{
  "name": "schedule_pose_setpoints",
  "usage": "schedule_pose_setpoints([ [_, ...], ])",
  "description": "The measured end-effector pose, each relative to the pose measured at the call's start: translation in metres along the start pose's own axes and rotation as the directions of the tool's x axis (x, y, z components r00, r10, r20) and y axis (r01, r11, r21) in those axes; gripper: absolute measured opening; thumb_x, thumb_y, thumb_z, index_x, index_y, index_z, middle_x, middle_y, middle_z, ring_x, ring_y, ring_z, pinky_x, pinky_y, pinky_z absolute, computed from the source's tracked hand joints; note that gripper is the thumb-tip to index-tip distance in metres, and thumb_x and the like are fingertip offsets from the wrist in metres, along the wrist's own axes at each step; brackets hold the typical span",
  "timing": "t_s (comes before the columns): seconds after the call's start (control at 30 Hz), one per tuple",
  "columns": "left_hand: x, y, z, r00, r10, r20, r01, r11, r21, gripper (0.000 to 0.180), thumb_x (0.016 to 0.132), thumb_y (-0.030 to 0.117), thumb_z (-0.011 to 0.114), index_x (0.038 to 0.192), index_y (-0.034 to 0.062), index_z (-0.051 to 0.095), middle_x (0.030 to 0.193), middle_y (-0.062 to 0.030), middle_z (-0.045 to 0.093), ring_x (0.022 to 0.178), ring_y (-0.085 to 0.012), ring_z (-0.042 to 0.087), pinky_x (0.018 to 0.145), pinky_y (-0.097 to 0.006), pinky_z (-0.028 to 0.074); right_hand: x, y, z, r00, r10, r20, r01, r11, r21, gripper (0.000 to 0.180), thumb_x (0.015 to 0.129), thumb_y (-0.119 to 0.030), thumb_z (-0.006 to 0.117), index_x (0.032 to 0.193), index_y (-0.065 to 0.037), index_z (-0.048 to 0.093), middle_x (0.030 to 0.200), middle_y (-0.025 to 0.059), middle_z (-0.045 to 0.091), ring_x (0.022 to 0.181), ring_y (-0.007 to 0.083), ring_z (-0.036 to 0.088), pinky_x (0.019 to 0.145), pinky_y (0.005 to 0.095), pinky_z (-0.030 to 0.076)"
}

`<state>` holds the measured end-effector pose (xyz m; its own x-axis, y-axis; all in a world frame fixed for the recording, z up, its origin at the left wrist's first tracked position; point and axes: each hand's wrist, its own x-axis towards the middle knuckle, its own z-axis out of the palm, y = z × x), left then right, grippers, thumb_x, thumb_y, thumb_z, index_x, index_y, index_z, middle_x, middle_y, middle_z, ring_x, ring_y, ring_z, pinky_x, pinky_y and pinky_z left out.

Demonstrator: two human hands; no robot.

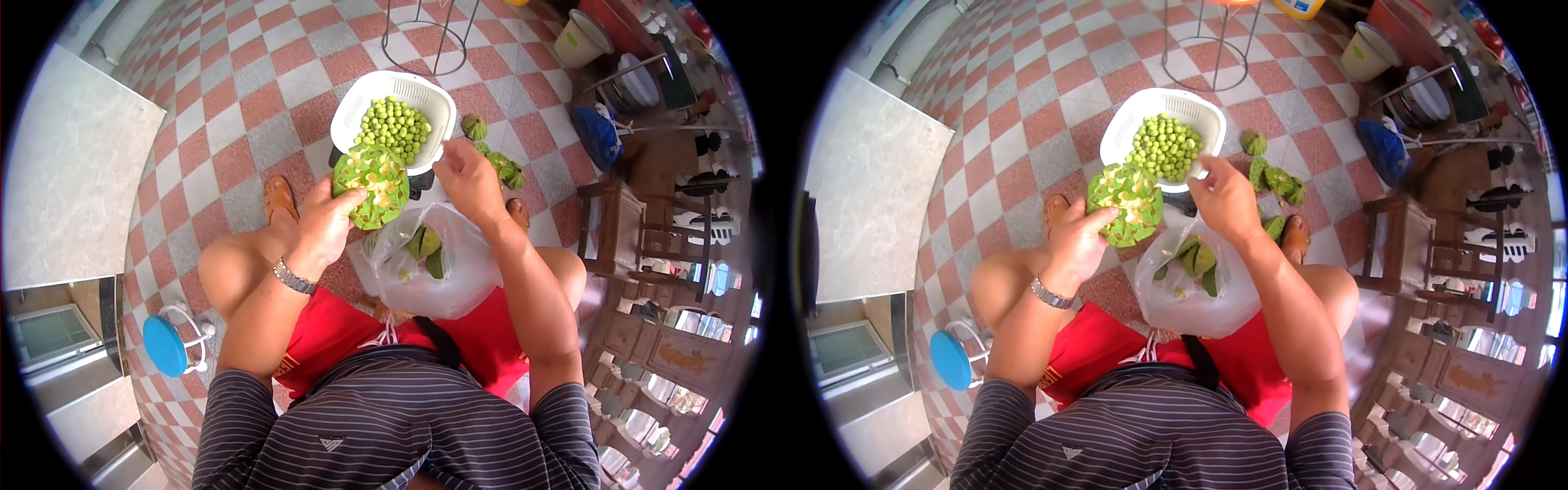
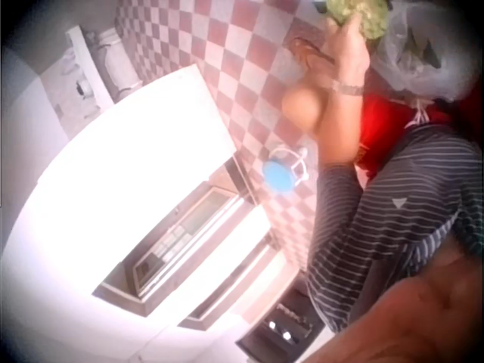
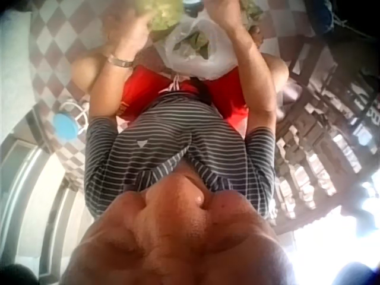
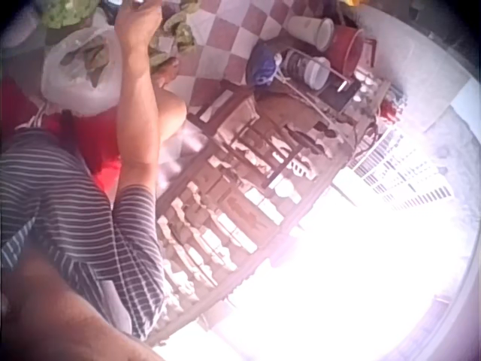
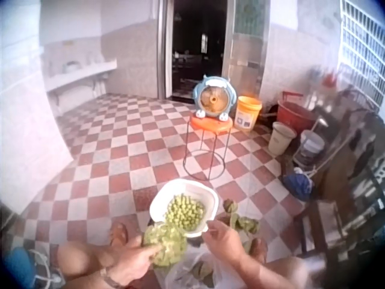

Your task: The person peels green lotus seed pods by hand, extracting the individual seeds and placing them into a white colander.

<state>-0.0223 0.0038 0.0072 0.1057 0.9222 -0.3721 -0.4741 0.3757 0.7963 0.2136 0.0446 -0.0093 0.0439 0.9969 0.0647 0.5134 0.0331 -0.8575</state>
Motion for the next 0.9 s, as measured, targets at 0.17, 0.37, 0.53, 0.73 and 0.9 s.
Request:
schedule_pose_setpoints([
  [0.17,-0.002,-0.008,0.002,0.999,-0.028,0.038,0.027,1.0,0.012,0.039,0.095,0.0,0.057,0.133,-0.002,0.051,0.121,-0.0115,0.065,0.108,-0.0182,0.065,0.092,-0.033,0.054,-0.031,-0.035,0.008,0.992,-0.038,0.124,0.01,0.976,0.216,0.021,0.087,-0.011,0.07,0.105,-0.002,0.072,0.101,0.0183,0.072,0.085,0.0292,0.071,0.077,0.0366,0.056],
  [0.37,-0.001,-0.017,0.01,0.996,0.039,0.082,-0.06,0.96,0.275,0.039,0.093,-0.002,0.054,0.131,-0.005,0.053,0.117,-0.0105,0.065,0.102,-0.0137,0.062,0.089,-0.03,0.052,-0.048,-0.042,0.016,0.943,-0.259,0.209,0.281,0.956,-0.084,0.026,0.082,-0.007,0.075,0.107,-0.002,0.071,0.096,0.0142,0.066,0.082,0.0293,0.069,0.076,0.0357,0.057],
  [0.53,-0.001,-0.021,0.013,0.976,0.129,0.177,-0.202,0.84,0.503,0.039,0.09,-0.001,0.055,0.128,-0.0055,0.056,0.114,-0.0096,0.066,0.1,-0.0127,0.062,0.088,-0.029,0.051,-0.047,-0.039,0.016,0.964,-0.176,0.201,0.202,0.972,-0.117,0.028,0.08,-0.01,0.077,0.106,-0.001,0.071,0.093,0.0139,0.067,0.079,0.0289,0.068,0.073,0.036,0.056],
  [0.73,0.0,-0.019,0.015,0.996,0.082,0.036,-0.089,0.948,0.304,0.051,0.089,0.0,0.056,0.139,-0.0027,0.045,0.114,-0.0089,0.066,0.09,-0.0146,0.064,0.079,-0.031,0.054,-0.045,-0.039,0.01,0.978,-0.081,0.192,0.084,0.996,-0.007,0.027,0.079,-0.01,0.078,0.103,0.001,0.07,0.089,0.0131,0.067,0.076,0.0257,0.067,0.07,0.0353,0.055],
  [0.9,0.002,-0.021,0.02,0.744,0.621,0.249,-0.589,0.431,0.684,0.056,0.086,0.004,0.07,0.137,0.0038,0.047,0.108,-0.0158,0.064,0.076,-0.0245,0.066,0.067,-0.031,0.056,-0.047,-0.036,0.005,0.982,-0.057,0.181,0.048,0.997,0.055,0.023,0.083,-0.015,0.074,0.102,-0.002,0.069,0.095,0.0158,0.069,0.081,0.0343,0.069,0.07,0.0413,0.055],
])
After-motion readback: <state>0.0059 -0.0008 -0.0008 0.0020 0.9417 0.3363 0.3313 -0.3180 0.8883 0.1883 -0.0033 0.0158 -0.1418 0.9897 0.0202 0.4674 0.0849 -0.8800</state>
